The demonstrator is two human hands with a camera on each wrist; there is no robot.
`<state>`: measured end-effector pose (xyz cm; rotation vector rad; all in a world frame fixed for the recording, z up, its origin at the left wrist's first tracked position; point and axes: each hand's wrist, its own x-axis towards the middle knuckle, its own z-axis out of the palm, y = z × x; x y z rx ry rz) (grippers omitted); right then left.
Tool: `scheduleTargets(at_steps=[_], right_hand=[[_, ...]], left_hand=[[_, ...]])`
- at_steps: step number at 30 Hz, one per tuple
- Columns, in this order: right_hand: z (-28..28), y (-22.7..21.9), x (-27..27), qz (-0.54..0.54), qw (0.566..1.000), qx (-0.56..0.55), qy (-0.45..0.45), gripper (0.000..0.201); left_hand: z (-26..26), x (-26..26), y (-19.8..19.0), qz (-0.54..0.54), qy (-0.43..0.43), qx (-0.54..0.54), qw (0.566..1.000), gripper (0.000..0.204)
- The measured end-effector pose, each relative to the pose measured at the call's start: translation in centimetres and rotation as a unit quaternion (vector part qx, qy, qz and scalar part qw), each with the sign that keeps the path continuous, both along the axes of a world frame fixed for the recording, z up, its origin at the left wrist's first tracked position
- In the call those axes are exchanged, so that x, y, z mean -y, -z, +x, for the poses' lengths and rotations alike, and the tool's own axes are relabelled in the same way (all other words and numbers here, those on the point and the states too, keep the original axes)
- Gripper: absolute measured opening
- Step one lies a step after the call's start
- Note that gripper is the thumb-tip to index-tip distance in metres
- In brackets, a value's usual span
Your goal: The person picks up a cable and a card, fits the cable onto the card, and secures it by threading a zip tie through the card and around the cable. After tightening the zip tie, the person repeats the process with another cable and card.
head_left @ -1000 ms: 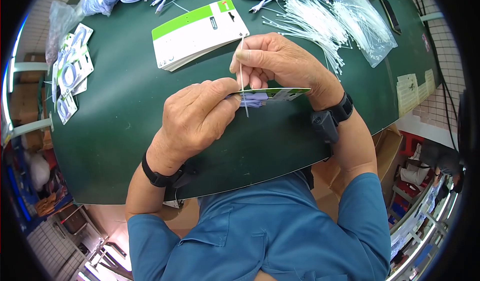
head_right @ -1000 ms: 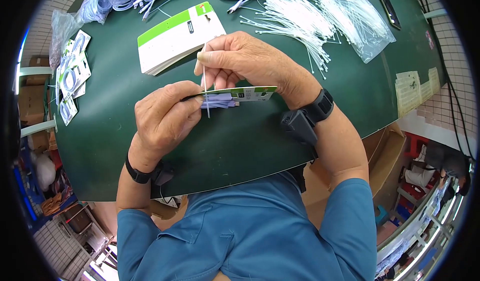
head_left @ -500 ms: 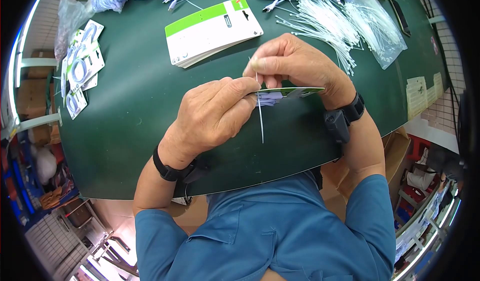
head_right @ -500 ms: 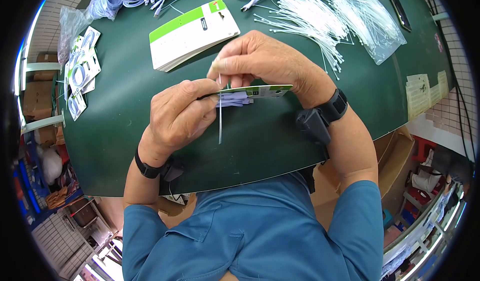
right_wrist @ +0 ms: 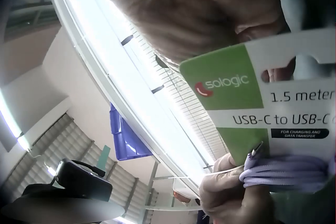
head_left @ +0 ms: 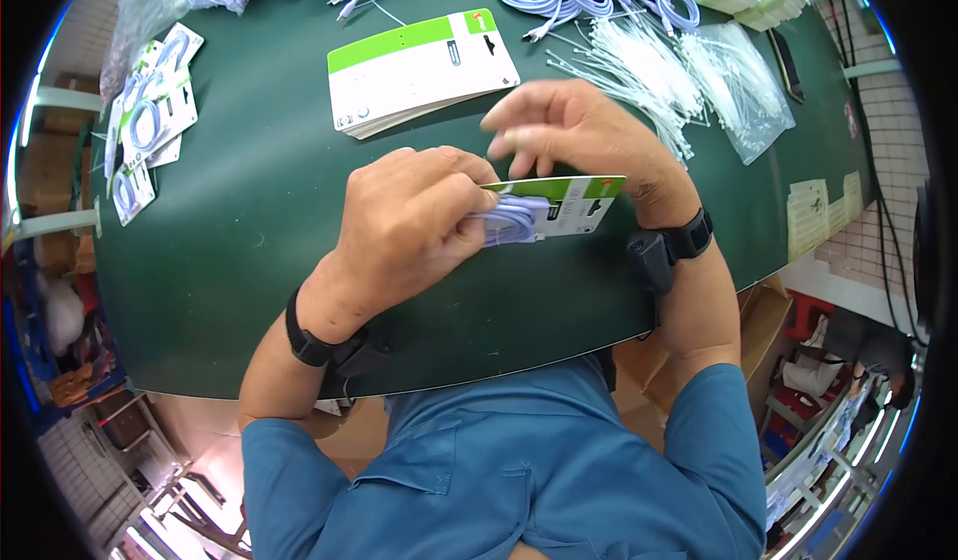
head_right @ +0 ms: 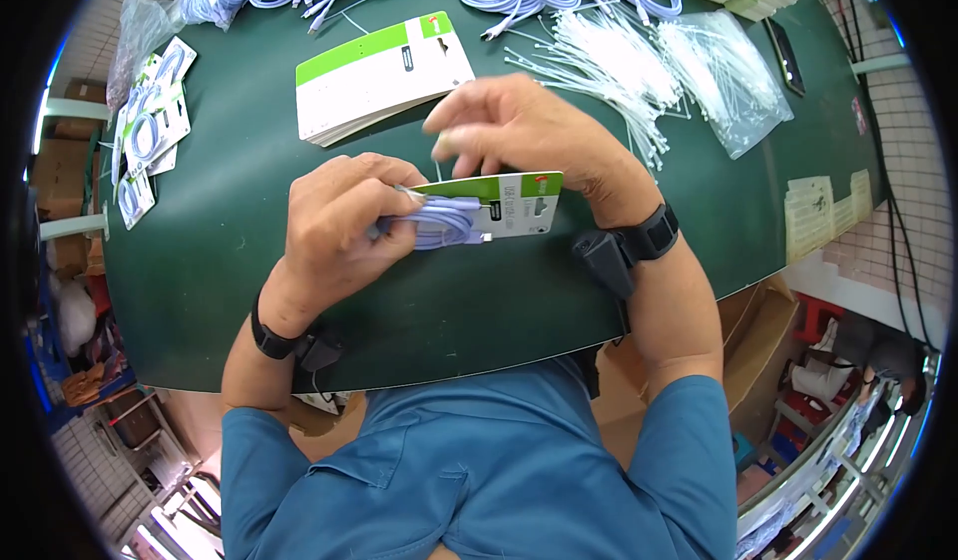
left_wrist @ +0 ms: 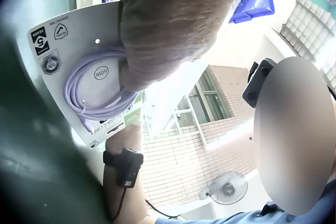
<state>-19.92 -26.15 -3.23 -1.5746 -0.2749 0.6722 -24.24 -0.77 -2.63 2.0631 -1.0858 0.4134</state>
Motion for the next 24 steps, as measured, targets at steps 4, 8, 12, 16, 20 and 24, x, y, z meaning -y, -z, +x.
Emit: scheduleTargets(at_steps=[4, 8, 12, 16, 20, 24], right_hand=[[-0.2, -1.3, 1.3, -0.012, 0.99, 0.117, 0.082, 0.025], [-2.0, -2.9, -0.5, -0.093, 0.934, 0.343, 0.025, 0.033], [-3.2, -2.4, -2.6, -0.171, 0.871, 0.461, -0.014, 0.041], [-3.8, -2.3, -3.4, -0.21, 0.856, 0.473, -0.011, 0.045], [-3.9, -1.5, -4.3, -0.222, 0.844, 0.488, 0.0, 0.047], [-3.6, -0.9, -4.3, -0.228, 0.831, 0.508, 0.007, 0.046]], left_hand=[[-0.1, -0.1, 0.4, -0.031, -0.032, -0.11, 0.993, 0.022], [0.0, -0.5, 0.5, -0.05, -0.047, -0.198, 0.978, 0.022], [0.2, -0.3, 0.8, -0.074, -0.056, -0.24, 0.966, 0.018], [0.3, -0.5, 1.2, -0.082, -0.068, -0.26, 0.96, 0.016], [0.3, -0.6, 1.4, -0.091, -0.072, -0.278, 0.953, 0.015], [0.2, -0.5, 1.4, -0.102, -0.079, -0.281, 0.951, 0.014]])
